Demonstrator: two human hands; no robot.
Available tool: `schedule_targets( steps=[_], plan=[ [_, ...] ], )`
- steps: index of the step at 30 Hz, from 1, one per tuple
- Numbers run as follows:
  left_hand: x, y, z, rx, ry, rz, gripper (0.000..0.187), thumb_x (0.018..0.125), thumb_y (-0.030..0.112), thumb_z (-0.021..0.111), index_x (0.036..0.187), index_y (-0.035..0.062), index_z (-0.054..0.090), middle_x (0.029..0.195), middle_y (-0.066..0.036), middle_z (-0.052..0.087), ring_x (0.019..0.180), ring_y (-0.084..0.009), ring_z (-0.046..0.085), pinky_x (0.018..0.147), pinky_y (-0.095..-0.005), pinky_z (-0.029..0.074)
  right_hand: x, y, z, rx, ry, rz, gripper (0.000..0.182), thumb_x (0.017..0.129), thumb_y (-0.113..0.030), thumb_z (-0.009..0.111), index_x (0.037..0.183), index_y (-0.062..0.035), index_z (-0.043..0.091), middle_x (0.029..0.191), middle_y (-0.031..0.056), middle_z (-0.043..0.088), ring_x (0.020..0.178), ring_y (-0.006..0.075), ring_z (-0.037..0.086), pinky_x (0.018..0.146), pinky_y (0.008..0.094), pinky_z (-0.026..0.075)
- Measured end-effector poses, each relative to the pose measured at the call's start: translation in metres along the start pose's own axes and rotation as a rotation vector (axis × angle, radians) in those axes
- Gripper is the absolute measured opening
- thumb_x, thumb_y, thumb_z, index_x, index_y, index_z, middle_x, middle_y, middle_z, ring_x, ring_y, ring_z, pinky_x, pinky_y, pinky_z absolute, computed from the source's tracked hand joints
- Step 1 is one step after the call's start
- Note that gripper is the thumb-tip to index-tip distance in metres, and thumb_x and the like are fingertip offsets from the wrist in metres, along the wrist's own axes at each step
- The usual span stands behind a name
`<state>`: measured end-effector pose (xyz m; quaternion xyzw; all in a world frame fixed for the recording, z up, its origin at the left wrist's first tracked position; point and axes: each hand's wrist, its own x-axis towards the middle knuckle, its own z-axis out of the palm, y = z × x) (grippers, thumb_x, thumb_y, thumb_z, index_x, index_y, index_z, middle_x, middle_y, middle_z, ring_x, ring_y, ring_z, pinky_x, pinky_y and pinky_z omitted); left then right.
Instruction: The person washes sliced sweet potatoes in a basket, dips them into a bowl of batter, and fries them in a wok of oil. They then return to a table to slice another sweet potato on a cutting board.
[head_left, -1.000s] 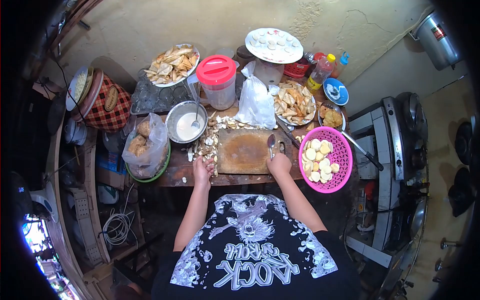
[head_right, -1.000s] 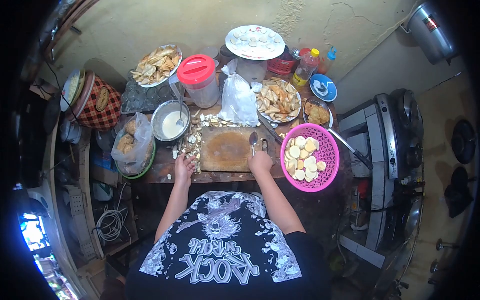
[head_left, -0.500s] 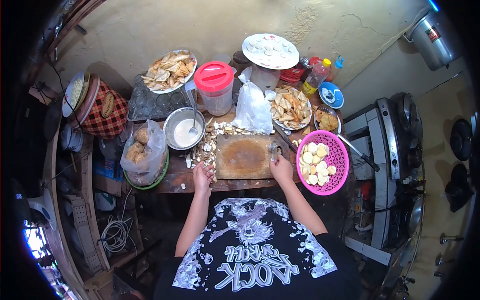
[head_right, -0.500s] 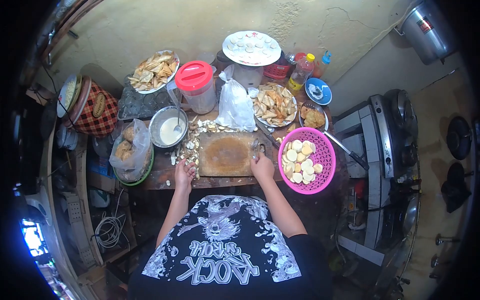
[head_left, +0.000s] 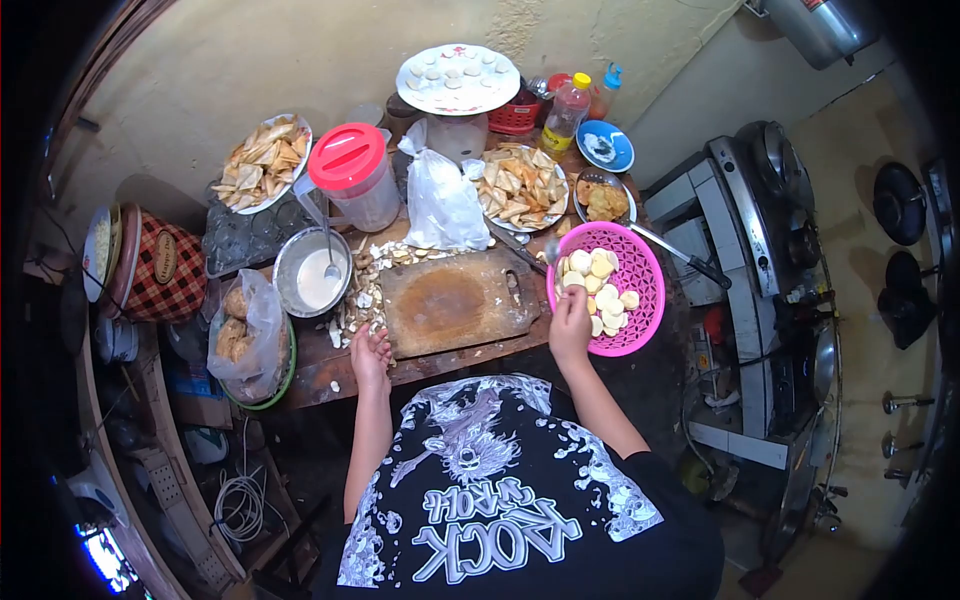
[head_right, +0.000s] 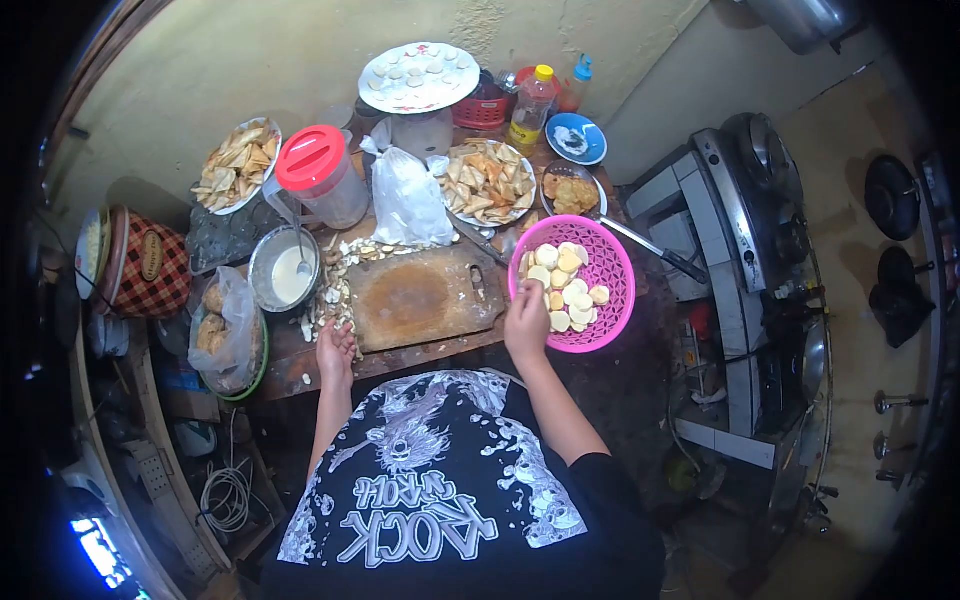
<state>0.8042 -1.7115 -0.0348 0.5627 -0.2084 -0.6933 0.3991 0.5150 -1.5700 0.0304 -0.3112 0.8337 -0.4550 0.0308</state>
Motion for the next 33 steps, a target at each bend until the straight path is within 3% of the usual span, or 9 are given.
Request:
schedule_targets(
  steps=[1, 4, 8, 15, 22, 28, 33],
  plan=[
    [0.0, 0.0, 0.002, 0.011, -0.003, 0.001, 0.033, 0.098, 0.028, 0.037, 0.125, 0.0112, 0.044, 0.097, -0.008, 0.063, 0.069, -0.0107, 0.053, 0.061, -0.024, 0.044, 0.004, 0.009, -0.008, -0.031, -0.01, 0.082, 0.016, 0.092, -0.016, 0.044, 0.098, -0.002, 0.048, 0.076, 0.019, 0.058, 0.071, 0.038, 0.058, 0.063, 0.0449, 0.043],
    [-0.001, 0.001, 0.008, 0.049, -0.016, -0.005, 0.035, 0.098, 0.029, 0.037, 0.126, 0.0114, 0.044, 0.097, -0.006, 0.062, 0.07, -0.0102, 0.053, 0.062, -0.0242, 0.044, 0.012, 0.038, -0.03, -0.221, 0.068, 0.127, 0.014, 0.089, -0.014, 0.045, 0.096, -0.0025, 0.048, 0.078, 0.0199, 0.059, 0.072, 0.0395, 0.058, 0.063, 0.0474, 0.042],
    [0.0, -0.001, 0.015, 0.099, -0.035, -0.008, 0.035, 0.097, 0.03, 0.038, 0.126, 0.0116, 0.045, 0.097, -0.005, 0.061, 0.071, -0.0099, 0.053, 0.062, -0.024, 0.044, 0.026, 0.083, -0.059, -0.621, 0.113, 0.146, 0.014, 0.085, -0.012, 0.052, 0.096, -0.0025, 0.053, 0.093, 0.0162, 0.059, 0.09, 0.0355, 0.056, 0.077, 0.046, 0.042],
    [-0.004, 0.001, 0.03, 0.122, -0.038, -0.016, 0.03, 0.096, 0.025, 0.042, 0.122, 0.0108, 0.049, 0.093, -0.005, 0.063, 0.068, -0.0088, 0.053, 0.061, -0.0221, 0.044, 0.043, 0.108, -0.099, -0.959, 0.219, 0.129, 0.013, 0.086, -0.012, 0.051, 0.097, -0.006, 0.055, 0.094, 0.0111, 0.059, 0.09, 0.0299, 0.056, 0.077, 0.043, 0.041],
    [-0.007, 0.001, 0.031, 0.14, -0.057, -0.033, 0.03, 0.096, 0.028, 0.045, 0.12, 0.0112, 0.051, 0.094, -0.005, 0.062, 0.068, -0.009, 0.053, 0.061, -0.0217, 0.044, 0.057, 0.114, -0.107, -1.02, 0.072, 0.063, 0.012, 0.084, -0.015, 0.055, 0.092, -0.0082, 0.061, 0.094, 0.0094, 0.057, 0.097, 0.0291, 0.051, 0.083, 0.0429, 0.037],
    [-0.021, 0.005, 0.033, 0.086, -0.044, -0.043, 0.029, 0.096, 0.025, 0.043, 0.12, 0.0105, 0.051, 0.094, -0.005, 0.062, 0.068, -0.0088, 0.053, 0.062, -0.0226, 0.045, 0.064, 0.11, -0.095, -0.894, 0.205, 0.021, 0.016, 0.077, -0.019, 0.065, 0.092, -0.0139, 0.066, 0.103, 0.0082, 0.054, 0.103, 0.0301, 0.046, 0.088, 0.0448, 0.034],
    [-0.033, 0.004, 0.033, 0.048, 0.03, 0.054, 0.031, 0.096, 0.026, 0.045, 0.12, 0.0076, 0.05, 0.093, -0.004, 0.059, 0.069, -0.0073, 0.051, 0.063, -0.0219, 0.044, 0.069, 0.085, -0.078, -0.741, 0.053, -0.006, 0.013, 0.077, -0.025, 0.068, 0.081, -0.0132, 0.066, 0.103, 0.0059, 0.055, 0.103, 0.028, 0.046, 0.09, 0.0428, 0.031]
  ],
)
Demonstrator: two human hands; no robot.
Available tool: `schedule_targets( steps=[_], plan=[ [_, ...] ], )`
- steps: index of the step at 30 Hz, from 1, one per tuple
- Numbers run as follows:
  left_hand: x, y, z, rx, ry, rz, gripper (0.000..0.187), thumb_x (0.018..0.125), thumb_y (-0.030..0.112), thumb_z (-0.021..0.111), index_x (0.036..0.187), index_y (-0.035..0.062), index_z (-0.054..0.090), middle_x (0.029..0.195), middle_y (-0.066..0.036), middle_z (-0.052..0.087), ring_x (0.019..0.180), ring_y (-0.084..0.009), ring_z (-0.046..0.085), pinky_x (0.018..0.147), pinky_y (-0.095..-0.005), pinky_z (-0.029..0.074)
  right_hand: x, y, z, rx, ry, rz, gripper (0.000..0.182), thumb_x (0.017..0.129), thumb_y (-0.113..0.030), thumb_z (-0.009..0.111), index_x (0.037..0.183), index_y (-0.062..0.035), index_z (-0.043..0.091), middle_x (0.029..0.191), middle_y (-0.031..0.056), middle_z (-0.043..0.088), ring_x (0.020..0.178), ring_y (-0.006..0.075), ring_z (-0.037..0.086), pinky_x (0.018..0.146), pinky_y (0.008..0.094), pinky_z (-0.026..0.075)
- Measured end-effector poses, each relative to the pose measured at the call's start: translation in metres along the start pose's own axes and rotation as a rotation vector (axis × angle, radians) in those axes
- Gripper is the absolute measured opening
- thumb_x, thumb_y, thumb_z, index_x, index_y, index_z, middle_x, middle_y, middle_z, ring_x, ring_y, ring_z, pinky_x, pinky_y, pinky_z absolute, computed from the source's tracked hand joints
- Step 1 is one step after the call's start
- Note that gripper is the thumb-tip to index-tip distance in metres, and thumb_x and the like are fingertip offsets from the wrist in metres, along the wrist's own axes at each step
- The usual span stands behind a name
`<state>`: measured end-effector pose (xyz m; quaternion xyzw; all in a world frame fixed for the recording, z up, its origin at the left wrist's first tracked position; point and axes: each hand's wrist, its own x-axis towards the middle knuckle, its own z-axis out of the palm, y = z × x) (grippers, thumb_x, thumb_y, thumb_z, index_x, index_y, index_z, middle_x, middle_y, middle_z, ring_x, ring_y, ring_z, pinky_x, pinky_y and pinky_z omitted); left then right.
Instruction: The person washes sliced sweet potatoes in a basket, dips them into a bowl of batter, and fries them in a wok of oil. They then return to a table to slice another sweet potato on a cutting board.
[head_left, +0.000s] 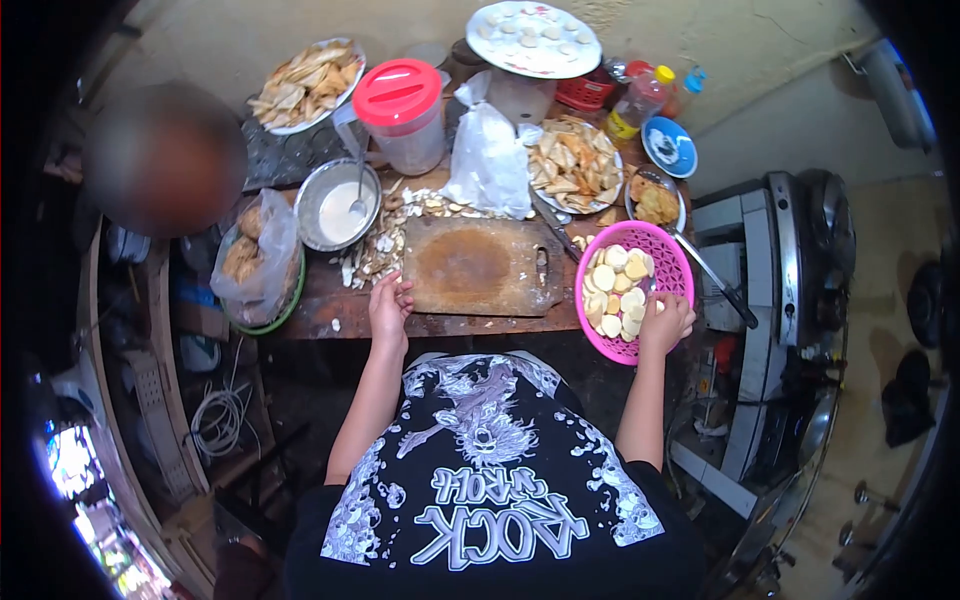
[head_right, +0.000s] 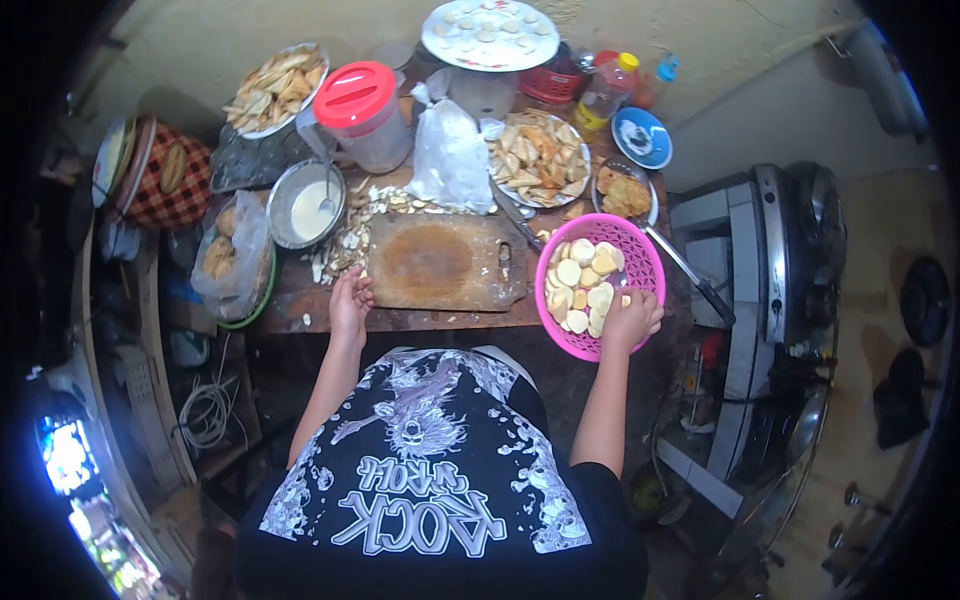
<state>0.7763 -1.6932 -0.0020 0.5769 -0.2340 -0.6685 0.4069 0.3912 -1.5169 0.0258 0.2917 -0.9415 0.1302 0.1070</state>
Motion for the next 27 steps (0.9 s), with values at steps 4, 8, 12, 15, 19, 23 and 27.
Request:
schedule_targets(
  steps=[4, 8, 12, 15, 19, 23, 27],
  plan=[
    [-0.011, 0.001, -0.005, -0.022, 0.098, 0.132, 0.026, 0.095, 0.018, 0.043, 0.116, 0.0052, 0.051, 0.092, -0.004, 0.059, 0.067, -0.0068, 0.051, 0.062, -0.0201, 0.044, 0.005, -0.032, -0.005, 0.157, -0.024, -0.135, 0.017, 0.079, -0.028, 0.069, 0.081, -0.0122, 0.066, 0.099, 0.0059, 0.056, 0.101, 0.0269, 0.047, 0.09, 0.0415, 0.032],
    [-0.022, 0.011, -0.014, 0.047, 0.213, 0.276, 0.023, 0.093, 0.014, 0.042, 0.112, 0.0041, 0.051, 0.09, -0.004, 0.06, 0.068, -0.0059, 0.049, 0.063, -0.0197, 0.039, 0.003, -0.074, -0.007, 0.379, -0.017, -0.329, 0.012, 0.08, -0.02, 0.068, 0.086, -0.0101, 0.069, 0.097, 0.0065, 0.055, 0.096, 0.0267, 0.048, 0.087, 0.0398, 0.035],
    [-0.021, 0.027, -0.043, 0.118, 0.276, 0.441, 0.023, 0.092, 0.009, 0.043, 0.113, 0.0033, 0.05, 0.091, -0.004, 0.06, 0.069, -0.0062, 0.049, 0.066, -0.0203, 0.04, -0.015, -0.118, -0.005, 0.527, -0.04, -0.507, 0.012, 0.077, -0.01, 0.067, 0.088, -0.007, 0.07, 0.093, 0.0076, 0.056, 0.092, 0.026, 0.048, 0.082, 0.0381, 0.038],
    [-0.015, 0.052, -0.069, 0.147, 0.352, 0.527, 0.024, 0.092, 0.007, 0.042, 0.114, 0.0027, 0.051, 0.093, -0.004, 0.059, 0.073, -0.0069, 0.05, 0.068, -0.0204, 0.042, -0.035, -0.149, -0.006, 0.613, -0.124, -0.536, 0.008, 0.073, -0.008, 0.069, 0.08, -0.0059, 0.066, 0.09, 0.008, 0.055, 0.09, 0.027, 0.05, 0.081, 0.0383, 0.039],
    [0.01, 0.092, -0.11, 0.52, 0.511, 0.827, 0.025, 0.089, 0.007, 0.049, 0.114, 0.002, 0.053, 0.099, -0.009, 0.059, 0.087, -0.0164, 0.054, 0.078, -0.0281, 0.044, -0.068, -0.183, 0.003, 0.619, -0.2, -0.539, 0.01, 0.07, -0.009, 0.071, 0.075, -0.0067, 0.062, 0.087, 0.0084, 0.055, 0.089, 0.028, 0.052, 0.08, 0.0388, 0.04],
    [0.014, 0.155, -0.139, 1.197, 0.56, 1.092, 0.028, 0.087, 0.015, 0.053, 0.113, 0.0051, 0.056, 0.11, -0.011, 0.057, 0.102, -0.0283, 0.053, 0.094, -0.0405, 0.035, -0.102, -0.221, 0.008, 0.613, -0.285, -0.498, 0.011, 0.071, -0.01, 0.071, 0.078, -0.0074, 0.063, 0.087, 0.009, 0.056, 0.09, 0.0286, 0.053, 0.079, 0.0384, 0.041],
    [0.031, 0.173, -0.181, 1.345, 0.321, 1.044, 0.02, 0.088, 0.021, 0.053, 0.097, 0.007, 0.064, 0.1, -0.01, 0.063, 0.096, -0.0268, 0.057, 0.096, -0.0431, 0.032, -0.124, -0.254, 0.01, 0.634, -0.362, -0.486, 0.012, 0.073, -0.009, 0.069, 0.083, -0.0069, 0.063, 0.088, 0.0098, 0.056, 0.09, 0.0286, 0.053, 0.08, 0.0383, 0.041]
  ],
)
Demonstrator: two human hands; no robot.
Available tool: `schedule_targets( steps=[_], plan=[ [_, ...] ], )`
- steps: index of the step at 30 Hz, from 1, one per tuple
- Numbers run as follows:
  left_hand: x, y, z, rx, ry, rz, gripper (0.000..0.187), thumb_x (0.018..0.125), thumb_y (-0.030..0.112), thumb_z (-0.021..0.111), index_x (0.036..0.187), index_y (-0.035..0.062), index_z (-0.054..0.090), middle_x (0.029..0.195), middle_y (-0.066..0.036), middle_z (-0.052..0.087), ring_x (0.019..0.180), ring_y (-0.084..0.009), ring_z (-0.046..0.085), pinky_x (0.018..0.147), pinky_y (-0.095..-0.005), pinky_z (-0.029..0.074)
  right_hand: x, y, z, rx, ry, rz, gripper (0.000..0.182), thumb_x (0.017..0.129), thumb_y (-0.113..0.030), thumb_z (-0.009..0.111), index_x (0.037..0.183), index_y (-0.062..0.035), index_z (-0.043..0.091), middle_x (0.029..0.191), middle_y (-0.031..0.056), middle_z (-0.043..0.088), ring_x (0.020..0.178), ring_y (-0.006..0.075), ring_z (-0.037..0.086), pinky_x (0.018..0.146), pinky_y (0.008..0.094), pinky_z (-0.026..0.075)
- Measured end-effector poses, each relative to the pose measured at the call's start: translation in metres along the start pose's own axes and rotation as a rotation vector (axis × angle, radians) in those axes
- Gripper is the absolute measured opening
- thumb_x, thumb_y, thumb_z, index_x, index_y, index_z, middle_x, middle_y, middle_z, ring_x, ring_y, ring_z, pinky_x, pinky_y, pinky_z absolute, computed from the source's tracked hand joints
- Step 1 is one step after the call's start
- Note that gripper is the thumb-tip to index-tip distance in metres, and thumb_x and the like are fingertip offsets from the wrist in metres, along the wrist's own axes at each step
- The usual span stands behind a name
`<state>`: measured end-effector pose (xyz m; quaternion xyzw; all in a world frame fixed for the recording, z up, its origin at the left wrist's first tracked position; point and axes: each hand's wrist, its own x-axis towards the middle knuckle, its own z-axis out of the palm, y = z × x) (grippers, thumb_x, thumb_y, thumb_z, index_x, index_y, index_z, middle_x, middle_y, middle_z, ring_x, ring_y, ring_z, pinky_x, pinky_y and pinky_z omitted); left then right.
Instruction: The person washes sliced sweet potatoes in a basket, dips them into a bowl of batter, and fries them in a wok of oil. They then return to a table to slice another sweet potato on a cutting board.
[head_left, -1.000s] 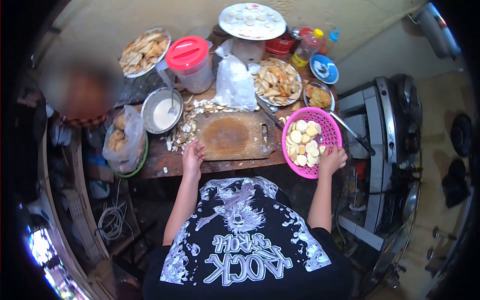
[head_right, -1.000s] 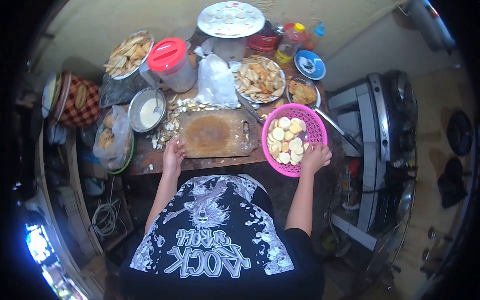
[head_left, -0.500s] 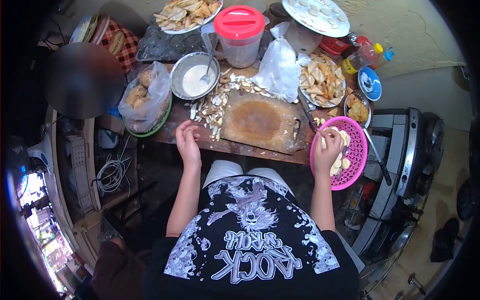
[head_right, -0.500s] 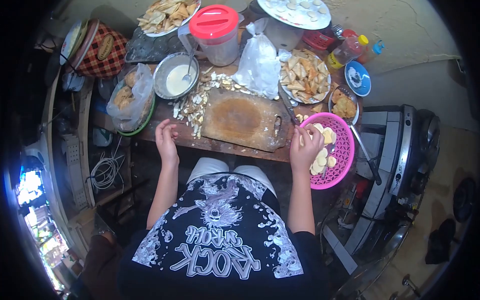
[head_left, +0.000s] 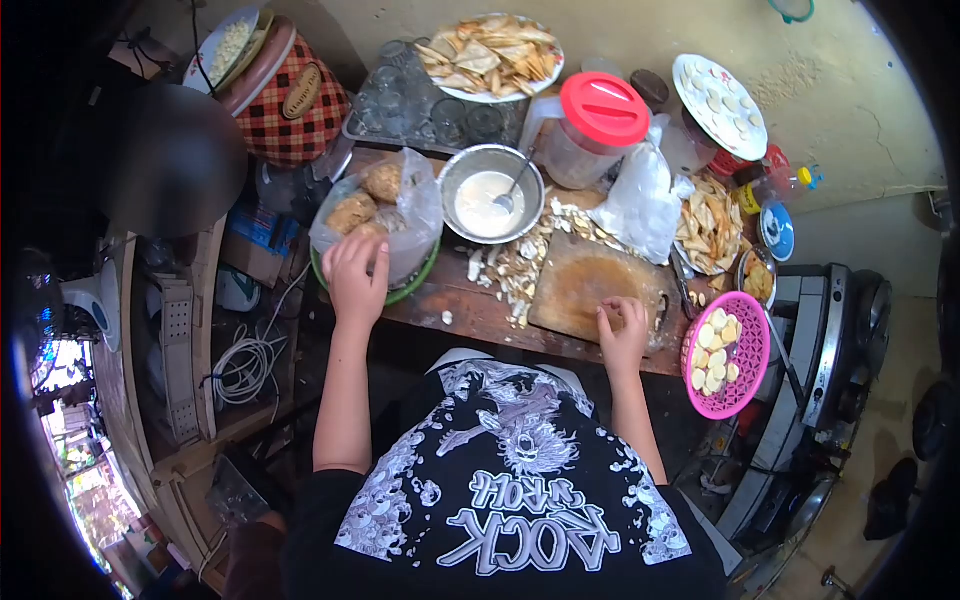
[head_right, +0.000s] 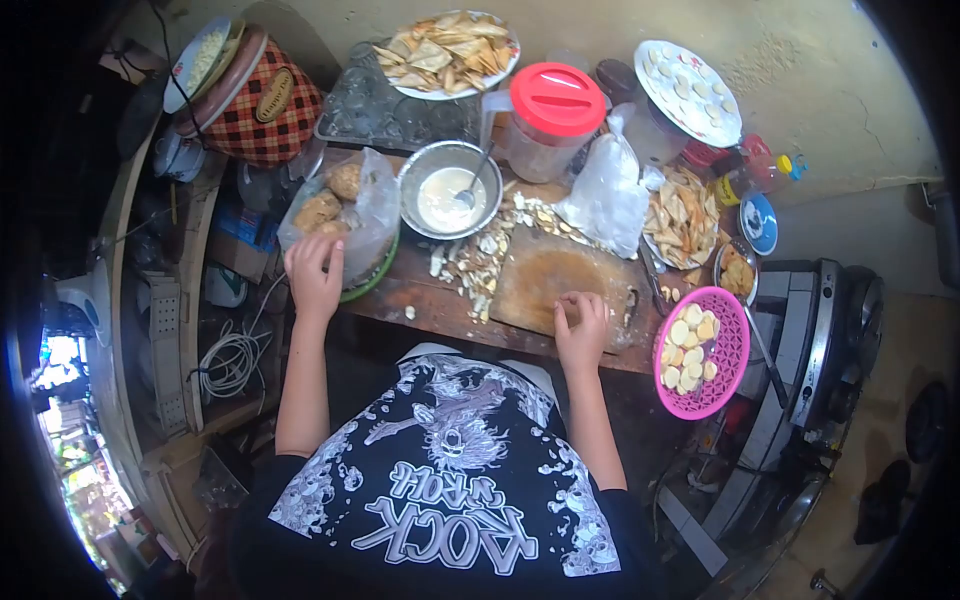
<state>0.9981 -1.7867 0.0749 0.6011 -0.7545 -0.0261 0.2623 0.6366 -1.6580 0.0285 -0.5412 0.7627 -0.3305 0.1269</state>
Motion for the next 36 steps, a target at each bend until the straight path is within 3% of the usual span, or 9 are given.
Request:
schedule_targets(
  steps=[5, 6, 10, 13, 19, 23, 27, 31, 36],
  plan=[
    [-0.01, -0.013, -0.014, -0.194, -0.139, -0.012, 0.017, 0.087, 0.018, 0.056, 0.085, 0.0038, 0.066, 0.075, -0.011, 0.065, 0.076, -0.0294, 0.061, 0.083, -0.0387, 0.043, 0.001, -0.024, 0.024, -0.001, -0.026, -0.023, 0.012, 0.074, -0.008, 0.068, 0.085, -0.007, 0.063, 0.09, 0.0094, 0.056, 0.091, 0.0289, 0.053, 0.081, 0.0388, 0.042],
    [-0.014, -0.015, -0.014, -0.201, -0.111, -0.013, 0.015, 0.086, 0.018, 0.058, 0.085, 0.0047, 0.066, 0.072, -0.012, 0.064, 0.069, -0.0287, 0.062, 0.069, -0.0361, 0.047, 0.001, -0.029, 0.028, -0.002, -0.035, -0.023, 0.013, 0.074, -0.008, 0.067, 0.086, -0.007, 0.063, 0.09, 0.0094, 0.056, 0.091, 0.0291, 0.053, 0.081, 0.0388, 0.042],
    [-0.02, -0.022, -0.02, -0.323, -0.204, -0.343, 0.012, 0.084, 0.019, 0.062, 0.091, 0.0099, 0.066, 0.075, -0.011, 0.065, 0.065, -0.0237, 0.063, 0.056, -0.0333, 0.048, -0.002, -0.042, 0.046, 0.008, -0.067, -0.041, 0.013, 0.074, -0.009, 0.067, 0.087, -0.0072, 0.063, 0.09, 0.0098, 0.056, 0.092, 0.0299, 0.053, 0.082, 0.0394, 0.042],
    [-0.019, -0.03, -0.025, -0.337, -0.195, -0.443, 0.016, 0.083, 0.018, 0.063, 0.097, 0.01, 0.064, 0.081, -0.009, 0.065, 0.069, -0.0238, 0.065, 0.06, -0.0329, 0.049, -0.004, -0.058, 0.058, -0.015, -0.086, -0.095, 0.012, 0.075, -0.009, 0.066, 0.087, -0.0075, 0.063, 0.09, 0.0101, 0.056, 0.092, 0.0304, 0.052, 0.081, 0.04, 0.042],
    [-0.022, -0.025, -0.025, -0.37, -0.212, -0.316, 0.017, 0.082, 0.013, 0.06, 0.098, 0.0099, 0.064, 0.083, -0.01, 0.065, 0.075, -0.0261, 0.064, 0.066, -0.0354, 0.05, 0.013, -0.123, 0.084, 0.097, -0.232, -0.304, 0.015, 0.076, -0.011, 0.066, 0.091, -0.009, 0.064, 0.093, 0.0104, 0.055, 0.094, 0.0303, 0.051, 0.082, 0.0396, 0.041],
    [-0.028, -0.016, -0.016, -0.369, -0.229, -0.008, 0.015, 0.079, 0.01, 0.056, 0.092, 0.0065, 0.064, 0.084, -0.014, 0.065, 0.077, -0.0315, 0.063, 0.07, -0.0406, 0.049, 0.028, -0.178, 0.098, 0.181, -0.328, -0.438, 0.024, 0.076, -0.014, 0.068, 0.1, -0.0118, 0.065, 0.107, 0.0144, 0.051, 0.101, 0.031, 0.049, 0.086, 0.0401, 0.041],
    [-0.033, -0.007, -0.006, -0.362, -0.302, 0.06, 0.013, 0.079, 0.01, 0.056, 0.088, 0.0032, 0.063, 0.083, -0.014, 0.064, 0.076, -0.0334, 0.061, 0.069, -0.0426, 0.047, 0.035, -0.214, 0.112, 0.127, -0.354, -0.618, 0.029, 0.08, -0.026, 0.065, 0.106, -0.0139, 0.066, 0.119, 0.0204, 0.046, 0.11, 0.0347, 0.044, 0.091, 0.0435, 0.038],
    [-0.027, -0.002, -0.01, -0.387, -0.215, -0.04, 0.019, 0.08, 0.012, 0.057, 0.096, 0.0049, 0.063, 0.074, -0.012, 0.061, 0.076, -0.0328, 0.06, 0.066, -0.0422, 0.048, 0.043, -0.215, 0.134, -0.052, -0.341, -0.505, 0.033, 0.083, -0.035, 0.061, 0.105, -0.0112, 0.066, 0.125, 0.0211, 0.045, 0.114, 0.0354, 0.042, 0.094, 0.0456, 0.036],
    [-0.016, -0.028, -0.024, -0.272, 0.024, -0.338, 0.031, 0.081, 0.022, 0.062, 0.109, 0.0089, 0.059, 0.105, -0.013, 0.055, 0.092, -0.033, 0.057, 0.077, -0.0405, 0.047, 0.068, -0.216, 0.151, -0.075, -0.326, -0.453, 0.043, 0.076, -0.032, 0.068, 0.102, 0.0004, 0.057, 0.113, 0.0191, 0.052, 0.105, 0.0355, 0.05, 0.088, 0.042, 0.042]
  ],
)
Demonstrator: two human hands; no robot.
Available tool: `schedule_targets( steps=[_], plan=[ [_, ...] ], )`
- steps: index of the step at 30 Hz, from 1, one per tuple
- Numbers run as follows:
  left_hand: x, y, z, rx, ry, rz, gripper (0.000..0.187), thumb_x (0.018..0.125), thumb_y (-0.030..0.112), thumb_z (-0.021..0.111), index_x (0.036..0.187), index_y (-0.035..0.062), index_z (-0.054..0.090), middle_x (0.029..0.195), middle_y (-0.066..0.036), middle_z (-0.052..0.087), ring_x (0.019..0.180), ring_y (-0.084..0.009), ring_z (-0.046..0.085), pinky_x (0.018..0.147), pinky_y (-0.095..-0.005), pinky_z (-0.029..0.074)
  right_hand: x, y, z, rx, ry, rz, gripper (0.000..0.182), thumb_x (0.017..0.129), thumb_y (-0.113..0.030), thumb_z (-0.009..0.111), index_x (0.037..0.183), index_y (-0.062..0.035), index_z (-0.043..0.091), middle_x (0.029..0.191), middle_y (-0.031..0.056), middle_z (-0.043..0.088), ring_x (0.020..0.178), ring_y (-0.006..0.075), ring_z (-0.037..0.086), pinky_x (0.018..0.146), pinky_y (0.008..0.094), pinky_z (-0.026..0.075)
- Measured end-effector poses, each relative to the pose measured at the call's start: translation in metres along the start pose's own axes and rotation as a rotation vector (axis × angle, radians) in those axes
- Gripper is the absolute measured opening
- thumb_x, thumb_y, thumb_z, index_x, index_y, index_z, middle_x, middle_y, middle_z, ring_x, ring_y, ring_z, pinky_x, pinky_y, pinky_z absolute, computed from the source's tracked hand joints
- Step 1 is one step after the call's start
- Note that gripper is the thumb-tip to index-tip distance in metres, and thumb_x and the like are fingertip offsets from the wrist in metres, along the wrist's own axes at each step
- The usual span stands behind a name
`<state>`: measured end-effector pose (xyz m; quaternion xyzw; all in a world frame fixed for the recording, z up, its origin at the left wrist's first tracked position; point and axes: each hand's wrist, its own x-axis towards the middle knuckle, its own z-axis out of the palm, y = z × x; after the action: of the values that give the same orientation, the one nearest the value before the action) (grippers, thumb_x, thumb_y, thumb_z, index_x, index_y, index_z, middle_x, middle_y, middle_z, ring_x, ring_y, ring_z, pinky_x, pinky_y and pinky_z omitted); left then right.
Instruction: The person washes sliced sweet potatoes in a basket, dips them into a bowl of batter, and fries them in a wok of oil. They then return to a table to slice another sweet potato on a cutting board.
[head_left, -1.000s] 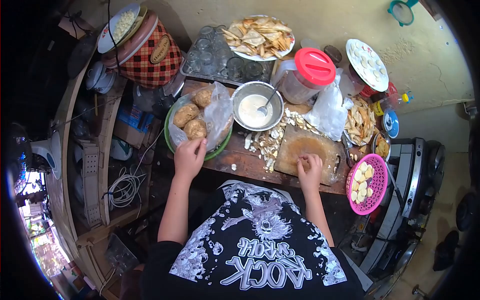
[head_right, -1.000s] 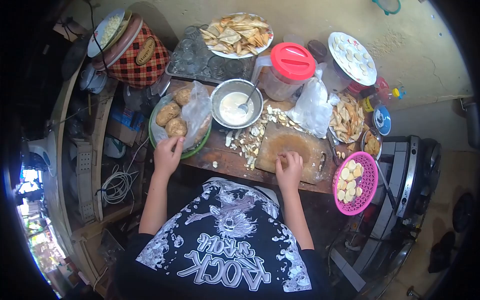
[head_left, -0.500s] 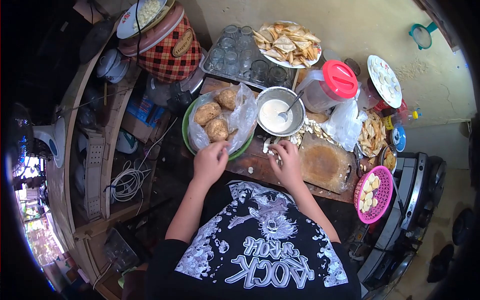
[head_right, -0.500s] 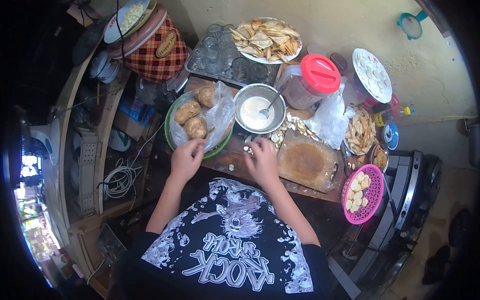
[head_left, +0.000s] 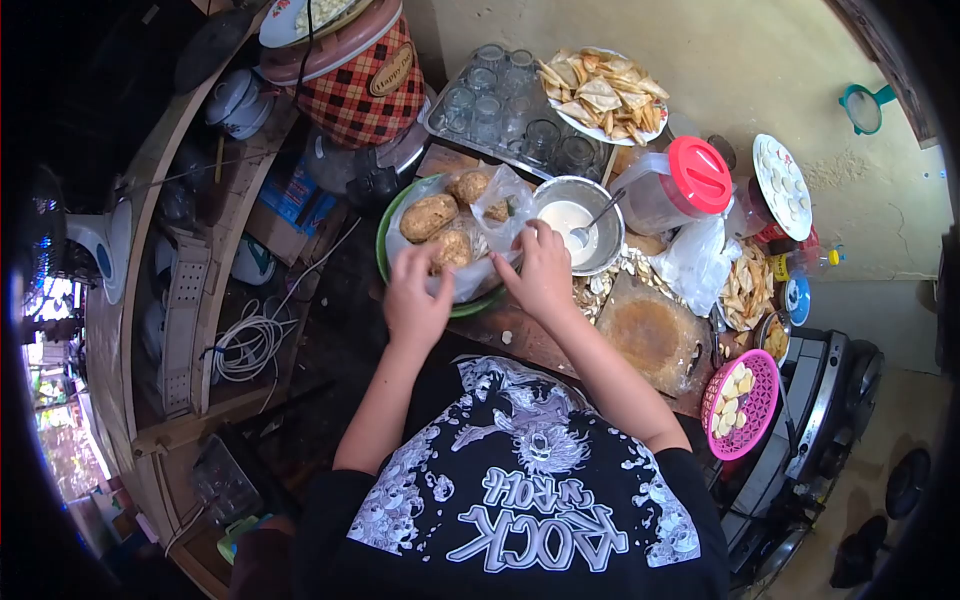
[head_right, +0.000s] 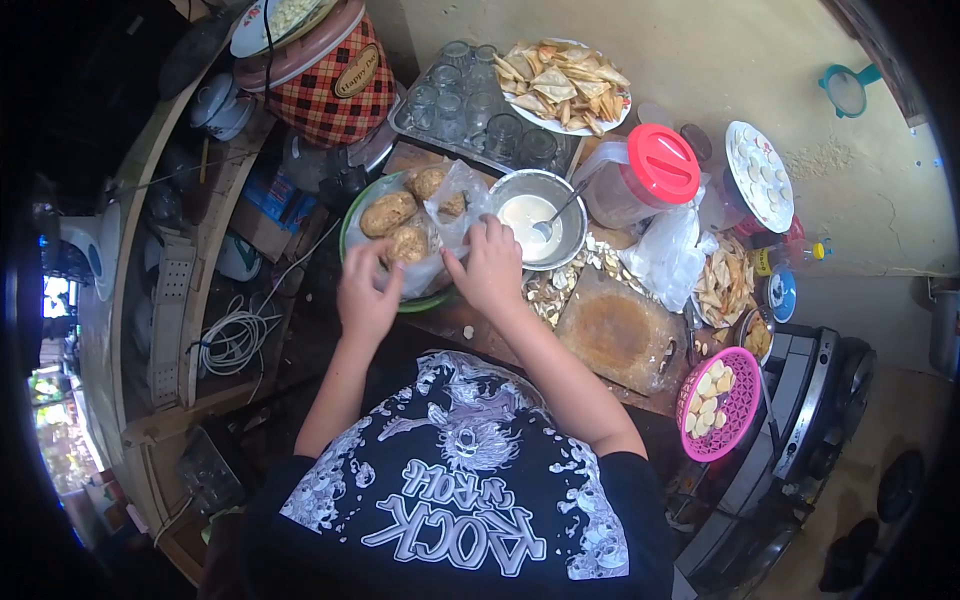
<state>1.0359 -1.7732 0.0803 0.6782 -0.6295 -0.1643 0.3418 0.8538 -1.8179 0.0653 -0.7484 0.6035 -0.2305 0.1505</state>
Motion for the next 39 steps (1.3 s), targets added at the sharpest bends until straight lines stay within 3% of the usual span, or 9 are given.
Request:
schedule_targets(
  steps=[5, 7, 13, 18, 20, 23, 26, 29, 39],
  plan=[
    [0.02, -0.039, 0.0, 0.271, 0.245, -0.143, 0.04, 0.083, 0.027, 0.063, 0.117, 0.0088, 0.054, 0.112, -0.015, 0.05, 0.107, -0.0368, 0.048, 0.09, -0.0444, 0.041, 0.032, 0.006, 0.008, -0.034, 0.009, 0.127, 0.054, 0.074, -0.027, 0.068, 0.116, 0.0009, 0.05, 0.11, 0.021, 0.052, 0.102, 0.0362, 0.055, 0.084, 0.0429, 0.047],
    [0.022, -0.061, -0.002, 0.295, 0.051, -0.212, 0.034, 0.085, 0.027, 0.058, 0.113, 0.0077, 0.056, 0.11, -0.017, 0.056, 0.102, -0.0374, 0.053, 0.087, -0.0436, 0.044, 0.042, 0.009, 0.008, -0.069, -0.064, 0.189, 0.05, 0.074, -0.028, 0.067, 0.114, 0.0002, 0.053, 0.108, 0.0208, 0.054, 0.099, 0.0357, 0.056, 0.082, 0.0426, 0.048],
    [0.036, -0.084, -0.011, -0.078, 0.053, -0.28, 0.022, 0.089, 0.017, 0.05, 0.105, 0.005, 0.06, 0.096, -0.019, 0.064, 0.087, -0.0381, 0.061, 0.076, -0.0408, 0.048, 0.055, 0.019, 0.006, 0.148, 0.019, 0.081, 0.018, 0.083, -0.017, 0.055, 0.085, 0.0012, 0.058, 0.076, 0.0218, 0.061, 0.072, 0.0388, 0.061, 0.066, 0.0452, 0.048],
    [0.053, -0.087, -0.015, -0.468, 0.182, -0.203, 0.023, 0.097, 0.013, 0.045, 0.105, -0.0029, 0.059, 0.088, -0.006, 0.063, 0.079, -0.0093, 0.057, 0.072, -0.0247, 0.046, 0.071, -0.001, -0.018, 0.423, 0.177, 0.058, 0.017, 0.086, -0.015, 0.054, 0.084, 0.0016, 0.054, 0.068, 0.0182, 0.057, 0.06, 0.0304, 0.056, 0.057, 0.0379, 0.044],
    [0.058, -0.076, -0.021, -0.553, 0.194, -0.241, 0.022, 0.097, 0.012, 0.045, 0.106, -0.0029, 0.059, 0.091, -0.006, 0.063, 0.081, -0.0098, 0.057, 0.074, -0.0244, 0.046, 0.074, -0.009, -0.027, 0.484, 0.211, 0.039, 0.017, 0.088, -0.015, 0.054, 0.085, 0.0014, 0.053, 0.063, 0.0137, 0.052, 0.056, 0.0207, 0.05, 0.056, 0.0329, 0.042],
    [0.062, -0.068, -0.025, -0.631, 0.201, -0.21, 0.024, 0.097, 0.009, 0.044, 0.11, -0.0045, 0.058, 0.097, -0.006, 0.063, 0.085, -0.0103, 0.057, 0.077, -0.0237, 0.045, 0.074, -0.015, -0.039, 0.597, 0.221, 0.049, 0.015, 0.09, -0.014, 0.053, 0.087, 0.0011, 0.052, 0.063, 0.0095, 0.05, 0.057, 0.015, 0.046, 0.056, 0.0304, 0.041],
    [0.063, -0.067, -0.024, -0.662, 0.236, -0.2, 0.025, 0.097, 0.008, 0.043, 0.114, -0.0052, 0.056, 0.1, -0.008, 0.063, 0.087, -0.0112, 0.059, 0.079, -0.0243, 0.046, 0.072, -0.021, -0.051, 0.686, 0.191, 0.079, 0.016, 0.088, -0.015, 0.052, 0.087, 0.0012, 0.054, 0.07, 0.0193, 0.056, 0.065, 0.0312, 0.057, 0.063, 0.0391, 0.044],
    [0.066, -0.062, -0.03, -0.713, 0.262, -0.199, 0.026, 0.097, 0.007, 0.042, 0.116, -0.0051, 0.055, 0.103, -0.008, 0.062, 0.089, -0.0124, 0.059, 0.08, -0.0251, 0.046, 0.074, -0.019, -0.052, 0.782, 0.179, -0.003, 0.013, 0.093, -0.012, 0.051, 0.089, 0.0009, 0.052, 0.073, 0.0012, 0.051, 0.067, 0.0078, 0.046, 0.062, 0.0247, 0.04],
    [0.022, -0.062, -0.045, -0.525, 0.038, -0.192, 0.019, 0.095, 0.006, 0.043, 0.107, 0.0003, 0.056, 0.098, -0.006, 0.057, 0.075, -0.0093, 0.054, 0.067, -0.0225, 0.044, 0.005, 0.001, -0.062, 0.847, 0.084, 0.155, 0.012, 0.086, -0.008, 0.058, 0.083, 0.0002, 0.051, 0.074, 0.0042, 0.056, 0.07, 0.0093, 0.058, 0.065, 0.0247, 0.045]
  ],
)
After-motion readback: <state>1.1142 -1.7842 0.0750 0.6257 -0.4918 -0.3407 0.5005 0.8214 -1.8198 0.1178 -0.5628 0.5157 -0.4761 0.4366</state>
